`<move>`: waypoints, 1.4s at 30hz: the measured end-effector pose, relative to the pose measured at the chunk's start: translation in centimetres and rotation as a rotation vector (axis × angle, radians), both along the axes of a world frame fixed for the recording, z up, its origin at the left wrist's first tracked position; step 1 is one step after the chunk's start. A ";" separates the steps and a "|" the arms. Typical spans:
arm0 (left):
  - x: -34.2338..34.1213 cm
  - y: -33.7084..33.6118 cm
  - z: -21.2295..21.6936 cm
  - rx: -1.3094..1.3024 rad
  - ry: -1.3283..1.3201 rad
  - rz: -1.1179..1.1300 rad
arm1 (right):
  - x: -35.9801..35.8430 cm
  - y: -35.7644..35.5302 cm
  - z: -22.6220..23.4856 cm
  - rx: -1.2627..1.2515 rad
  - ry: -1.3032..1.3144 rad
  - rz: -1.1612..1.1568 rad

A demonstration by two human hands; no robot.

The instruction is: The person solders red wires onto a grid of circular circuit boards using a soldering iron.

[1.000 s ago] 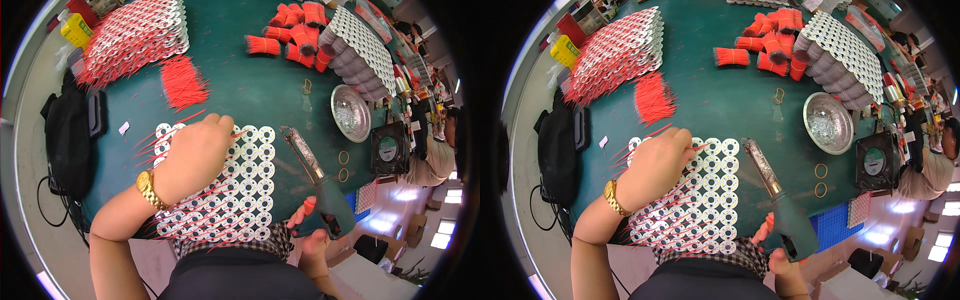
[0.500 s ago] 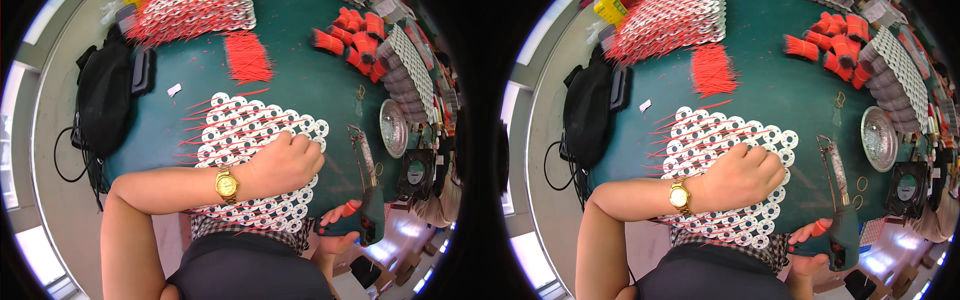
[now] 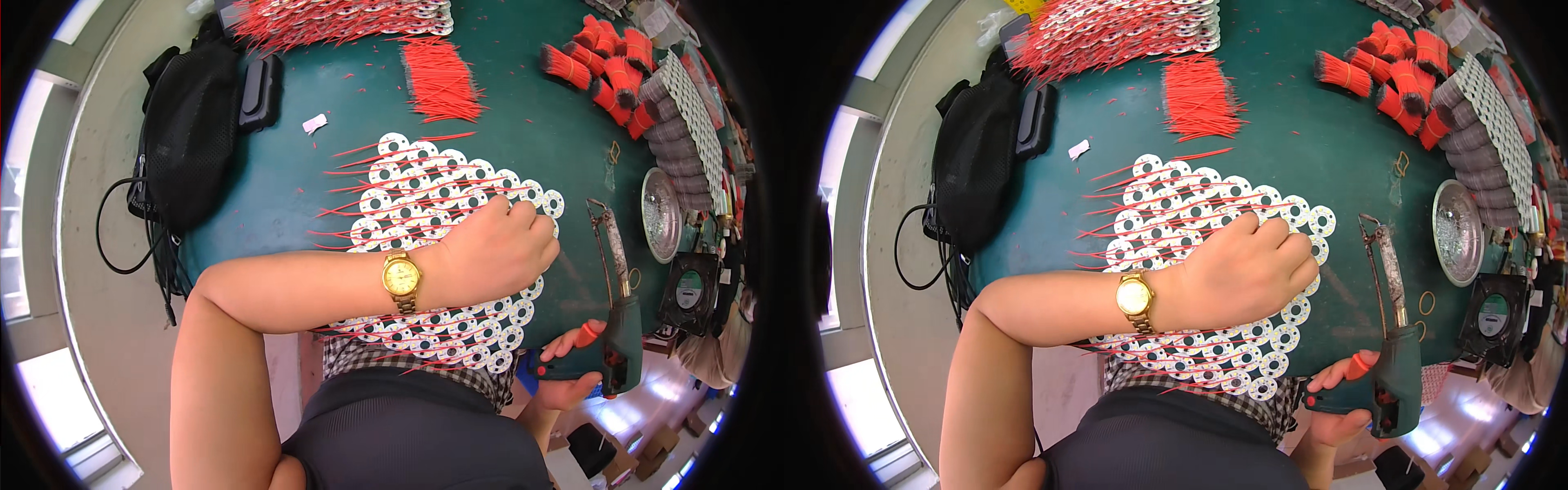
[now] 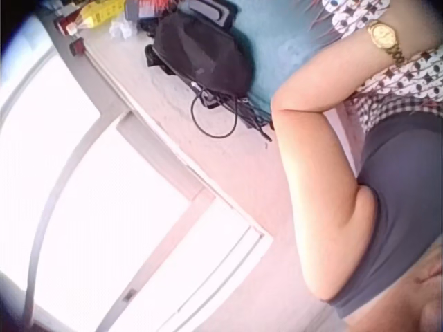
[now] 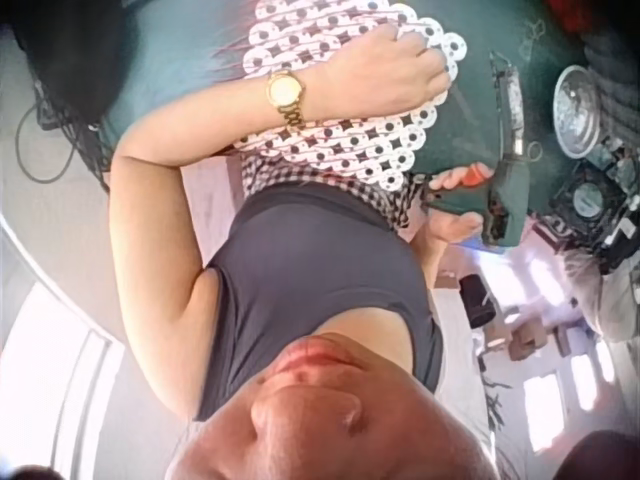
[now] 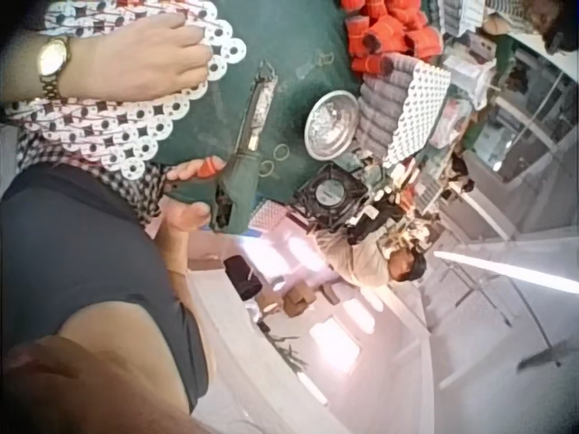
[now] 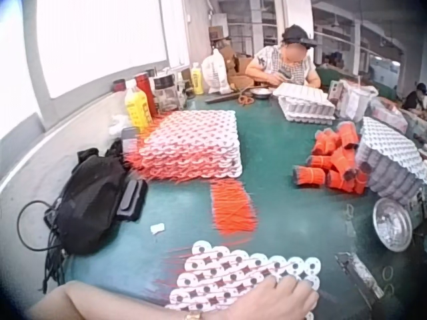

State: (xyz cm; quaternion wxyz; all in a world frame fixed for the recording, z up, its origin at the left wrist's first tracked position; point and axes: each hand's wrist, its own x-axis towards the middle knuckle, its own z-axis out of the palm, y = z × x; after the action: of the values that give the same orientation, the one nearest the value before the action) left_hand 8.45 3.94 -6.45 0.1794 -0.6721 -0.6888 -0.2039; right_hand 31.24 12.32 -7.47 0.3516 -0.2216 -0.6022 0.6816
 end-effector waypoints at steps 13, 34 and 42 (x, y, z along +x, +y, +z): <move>-3.6 0.6 1.2 0.054 -0.512 0.137 | 1.6 -1.1 -0.8 -0.051 0.078 0.020; -2.6 1.4 1.1 -0.084 -0.430 0.234 | 1.6 0.5 1.8 -0.146 -0.294 0.220; -2.9 1.2 1.1 -0.129 -0.451 0.246 | 1.4 0.5 1.9 -0.135 -0.358 0.189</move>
State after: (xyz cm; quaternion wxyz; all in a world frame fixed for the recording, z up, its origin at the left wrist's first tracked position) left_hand 5.60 5.09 -5.40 0.0016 -0.5310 -0.7994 -0.2810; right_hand 32.59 12.85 -5.59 0.1579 -0.3045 -0.6262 0.7001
